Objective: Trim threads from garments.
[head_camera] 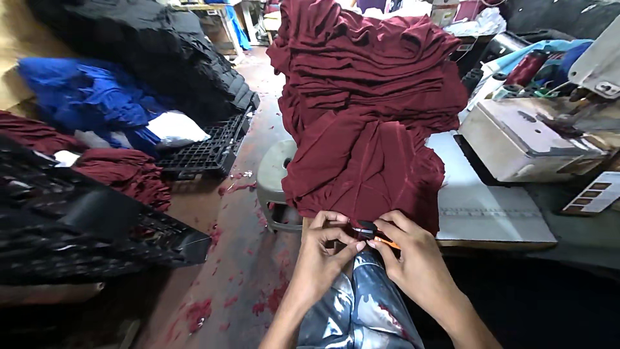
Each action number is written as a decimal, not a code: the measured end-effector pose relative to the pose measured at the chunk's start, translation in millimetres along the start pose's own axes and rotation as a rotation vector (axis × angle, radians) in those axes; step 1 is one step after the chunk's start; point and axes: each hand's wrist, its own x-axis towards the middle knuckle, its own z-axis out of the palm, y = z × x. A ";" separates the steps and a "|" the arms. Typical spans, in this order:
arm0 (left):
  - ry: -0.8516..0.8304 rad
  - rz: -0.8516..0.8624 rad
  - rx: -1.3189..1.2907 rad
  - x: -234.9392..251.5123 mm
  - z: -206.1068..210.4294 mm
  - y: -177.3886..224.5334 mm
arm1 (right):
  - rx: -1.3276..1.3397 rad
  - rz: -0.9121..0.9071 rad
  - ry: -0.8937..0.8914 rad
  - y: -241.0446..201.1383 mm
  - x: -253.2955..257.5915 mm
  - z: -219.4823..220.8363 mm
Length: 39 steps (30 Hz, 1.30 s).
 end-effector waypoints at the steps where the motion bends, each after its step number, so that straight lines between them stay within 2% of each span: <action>1: 0.014 0.003 0.023 -1.3 2.7 0.7 | -0.011 0.009 0.010 -4.4 0.8 0.7; 8: 0.086 0.041 0.187 -2.1 13.3 -3.1 | -0.071 0.033 0.090 -8.3 9.9 10.0; 12: -0.119 -0.014 0.492 -2.0 -21.3 8.1 | 0.075 0.098 0.001 3.9 11.0 -11.7; 13: -0.122 -0.021 0.527 -1.5 -29.3 12.6 | 0.134 0.130 0.005 5.4 10.6 -19.4; 15: -0.002 0.020 0.522 1.2 -34.5 18.5 | 0.219 0.174 0.066 5.1 12.4 -30.8; 17: 0.106 0.052 0.461 9.5 -26.2 20.3 | 0.347 0.189 0.100 -1.6 15.7 -35.6; 20: 0.103 -0.025 0.363 24.3 -4.0 14.0 | 0.538 0.244 0.041 -14.4 21.8 -28.8; 22: 0.079 -0.054 0.419 28.1 7.8 7.2 | 0.509 0.278 0.009 -12.7 27.6 -21.0; 25: 0.091 0.023 0.503 23.2 13.7 -0.1 | 0.478 0.294 0.017 -0.9 31.0 -13.0; 29: -0.060 -0.090 0.145 21.1 -9.3 0.6 | 0.437 0.249 0.003 4.4 27.7 -12.0; 32: -0.150 -0.209 -0.090 22.7 -28.1 8.5 | 0.273 0.103 -0.045 11.3 22.5 -8.5; 35: -0.144 -0.235 -0.147 21.3 -29.0 9.0 | 0.154 -0.025 -0.081 12.1 17.2 -2.3; 39: -0.084 -0.193 -0.160 17.0 -23.5 5.1 | 0.075 -0.028 -0.057 1.0 19.0 1.6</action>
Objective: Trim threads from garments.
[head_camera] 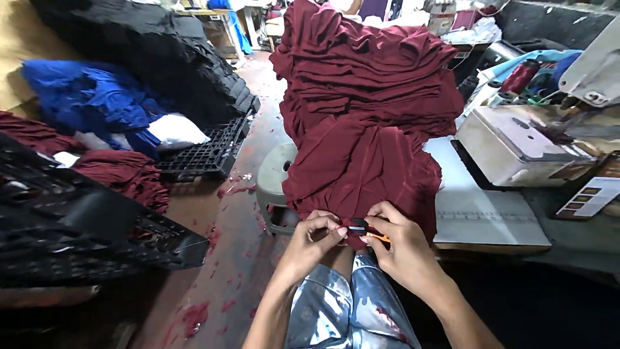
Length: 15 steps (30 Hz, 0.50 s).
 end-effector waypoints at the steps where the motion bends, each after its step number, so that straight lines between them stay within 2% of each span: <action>1: 0.018 0.015 0.003 -1.4 1.2 -1.7 | -0.008 0.002 0.007 -2.9 1.3 1.1; 7: 0.106 0.045 0.064 -5.3 10.3 -7.7 | -0.003 0.089 -0.023 -17.5 6.8 0.8; 10: 0.142 0.043 0.076 -3.8 12.8 -9.2 | -0.148 0.051 0.060 -19.1 8.6 12.8; 12: 0.155 0.055 0.093 -3.2 10.6 -8.2 | -0.154 0.032 0.087 -13.3 9.1 16.8; 14: 0.092 0.106 0.182 -6.4 0.0 -7.4 | -0.059 0.050 0.075 -7.4 8.3 12.2; 15: -0.009 0.140 0.271 -11.2 -8.8 -5.1 | 0.008 0.078 0.053 -4.2 7.3 7.0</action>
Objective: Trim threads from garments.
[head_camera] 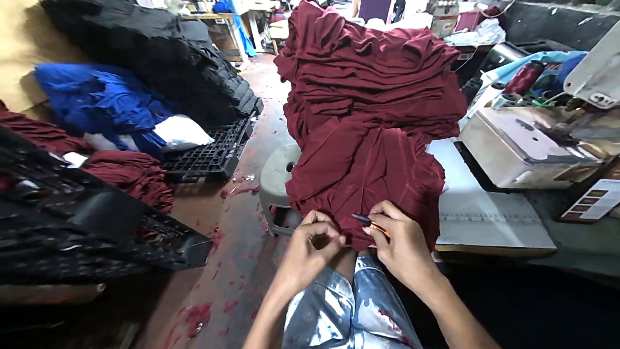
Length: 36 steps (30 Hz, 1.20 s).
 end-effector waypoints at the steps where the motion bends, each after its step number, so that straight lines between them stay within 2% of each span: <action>1: -0.160 0.039 0.105 -5.8 -11.8 3.3 | 0.056 0.029 -0.024 3.2 -0.4 -6.3; 3: -0.535 0.025 0.349 -14.9 -33.8 18.0 | 0.122 0.075 -0.053 5.8 -0.4 -19.2; 4: -0.653 -0.034 0.451 -17.1 -38.9 26.2 | 0.129 0.089 -0.046 5.6 -0.4 -23.8; 5: -0.687 -0.095 0.532 -17.9 -41.2 33.8 | 0.136 0.096 -0.023 5.0 -0.6 -26.7; 6: -0.628 -0.110 0.578 -18.3 -41.9 38.1 | 0.146 0.101 0.011 3.9 -0.9 -27.8; 7: -0.489 -0.071 0.595 -18.7 -40.2 38.3 | 0.156 0.107 0.037 1.9 -1.9 -27.8; 10: 0.059 0.153 0.500 -7.9 -16.5 22.3 | 0.211 0.103 0.044 -4.1 -7.9 -21.6; 11: 0.177 0.187 0.424 -2.4 -5.8 19.7 | 0.235 0.104 0.028 -4.4 -9.6 -17.9; 13: 0.281 0.179 0.272 5.5 15.7 18.8 | 0.299 0.129 0.015 -2.5 -11.6 -11.5; 16: 0.270 0.098 0.215 15.6 39.4 8.6 | 0.336 0.215 0.028 0.0 -10.0 -9.1; 20: 0.238 0.054 0.201 21.3 44.2 -0.9 | 0.374 0.260 0.017 5.8 -8.8 -10.3; 26: 0.351 0.040 0.260 19.1 54.8 -1.5 | 0.418 0.274 0.042 6.5 -7.4 -8.2; 30: 0.455 0.101 0.321 21.6 69.9 -2.3 | 0.414 0.261 0.066 8.4 -7.6 -7.9; 32: 0.406 0.086 0.231 19.5 65.2 -4.0 | 0.400 0.257 0.065 10.6 -8.3 -9.4; 36: 0.232 -0.089 -0.101 13.9 37.6 -2.0 | 0.316 0.195 0.040 15.2 -11.4 -10.7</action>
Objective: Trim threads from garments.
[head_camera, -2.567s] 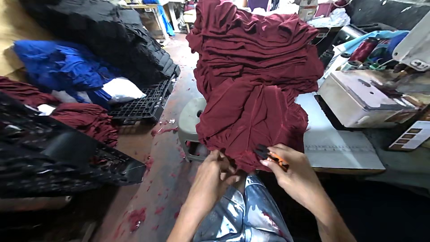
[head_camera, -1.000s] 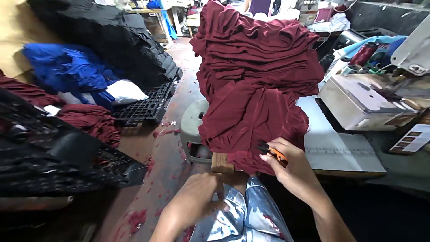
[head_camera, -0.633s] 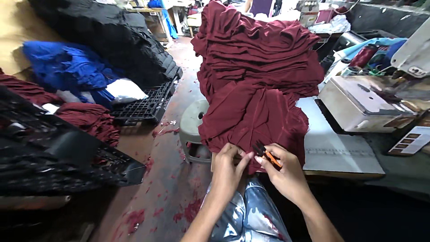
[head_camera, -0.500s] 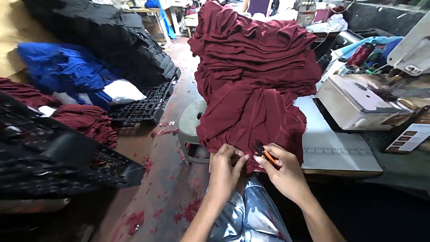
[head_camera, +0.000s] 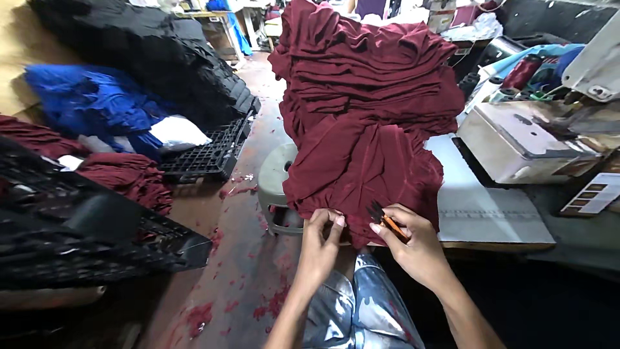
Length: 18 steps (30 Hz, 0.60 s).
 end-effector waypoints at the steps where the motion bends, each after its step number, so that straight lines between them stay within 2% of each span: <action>1: -0.028 -0.034 -0.046 0.0 -5.5 1.2 | -0.035 -0.043 -0.013 2.2 -0.5 1.0; 4: -0.063 -0.073 -0.103 -2.5 -11.3 3.5 | -0.150 -0.130 -0.062 2.9 -1.8 3.4; 8: -0.055 -0.044 -0.116 -7.9 -8.4 2.8 | -0.265 -0.139 -0.123 -7.6 -2.8 4.9; 14: -0.007 0.019 -0.072 -14.1 -2.8 -2.8 | -0.274 -0.083 -0.202 -21.6 0.1 2.9; 18: 0.032 0.101 0.013 -17.7 2.1 -2.9 | -0.385 -0.158 -0.122 -24.7 -2.6 15.4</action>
